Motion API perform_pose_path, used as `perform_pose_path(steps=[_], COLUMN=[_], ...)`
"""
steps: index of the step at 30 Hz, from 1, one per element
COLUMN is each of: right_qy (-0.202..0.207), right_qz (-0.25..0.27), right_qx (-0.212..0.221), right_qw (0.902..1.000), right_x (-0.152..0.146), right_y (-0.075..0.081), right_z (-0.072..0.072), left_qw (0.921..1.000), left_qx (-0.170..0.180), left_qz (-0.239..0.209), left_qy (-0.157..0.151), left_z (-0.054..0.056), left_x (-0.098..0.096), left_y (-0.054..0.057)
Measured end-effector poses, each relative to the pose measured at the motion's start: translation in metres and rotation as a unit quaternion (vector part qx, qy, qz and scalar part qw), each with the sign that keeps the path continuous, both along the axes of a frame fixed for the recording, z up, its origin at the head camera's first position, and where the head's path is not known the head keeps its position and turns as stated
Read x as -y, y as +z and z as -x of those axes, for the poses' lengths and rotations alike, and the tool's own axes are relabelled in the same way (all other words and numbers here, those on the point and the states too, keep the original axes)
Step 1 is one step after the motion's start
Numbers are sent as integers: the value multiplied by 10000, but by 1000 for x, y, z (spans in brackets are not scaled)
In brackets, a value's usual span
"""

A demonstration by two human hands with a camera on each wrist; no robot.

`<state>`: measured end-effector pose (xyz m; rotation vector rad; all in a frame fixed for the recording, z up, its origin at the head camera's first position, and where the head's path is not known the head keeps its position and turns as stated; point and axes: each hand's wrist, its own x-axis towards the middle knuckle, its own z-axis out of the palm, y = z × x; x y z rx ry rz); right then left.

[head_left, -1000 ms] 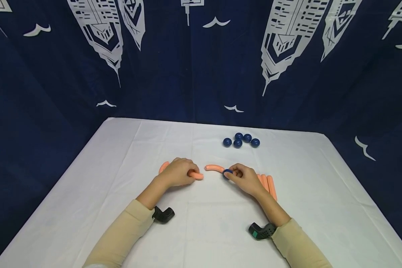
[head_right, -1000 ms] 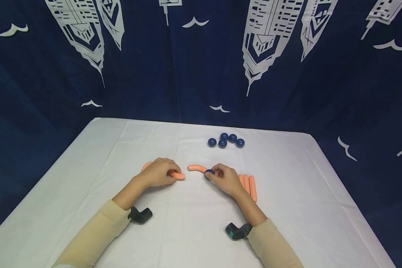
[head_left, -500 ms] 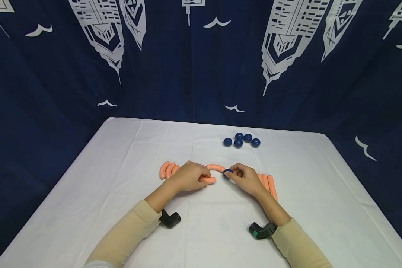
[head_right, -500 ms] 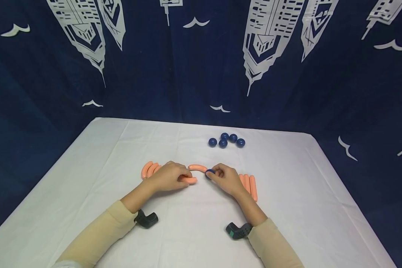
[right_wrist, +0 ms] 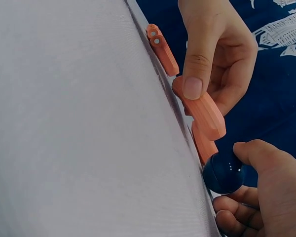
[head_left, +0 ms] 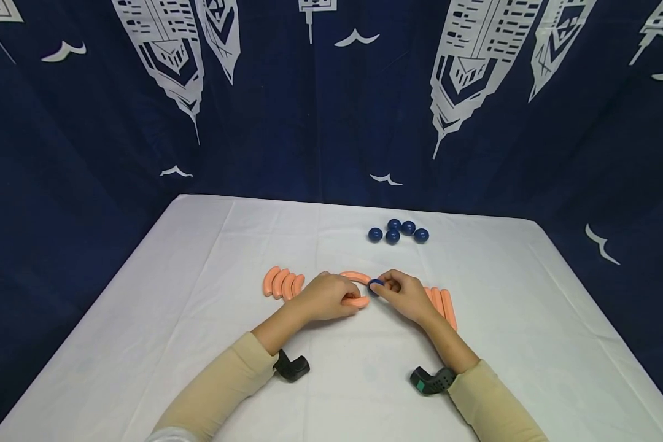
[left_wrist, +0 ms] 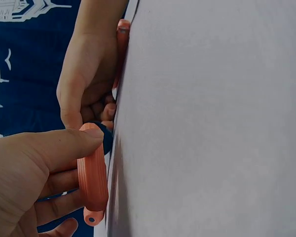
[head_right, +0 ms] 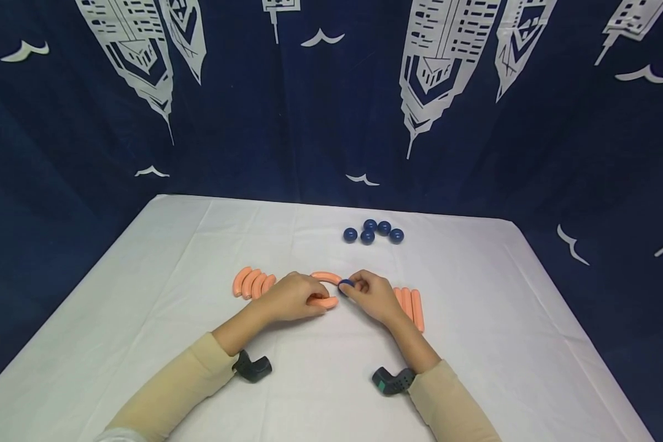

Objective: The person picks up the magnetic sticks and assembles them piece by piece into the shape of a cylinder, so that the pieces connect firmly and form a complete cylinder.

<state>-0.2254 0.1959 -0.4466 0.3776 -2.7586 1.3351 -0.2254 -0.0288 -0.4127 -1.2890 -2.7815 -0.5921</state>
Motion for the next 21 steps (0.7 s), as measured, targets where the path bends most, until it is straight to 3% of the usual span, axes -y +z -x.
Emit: perform_pose_path(steps=[5, 14, 21], right_qy=[5, -14, -22], right_qz=[16, 3, -25], right_qx=[3, -5, -24], right_qw=[10000, 10000, 10000], right_x=[0, 0, 0], right_y=[1, 0, 1], right_z=[-1, -2, -1], left_qw=[10000, 9990, 9978], left_qx=[20, 142, 186], left_qz=[34, -417, -502], left_qy=[77, 91, 387], left_z=[-1, -5, -10], left_x=[-6, -18, -24], left_y=[-2, -10, -12])
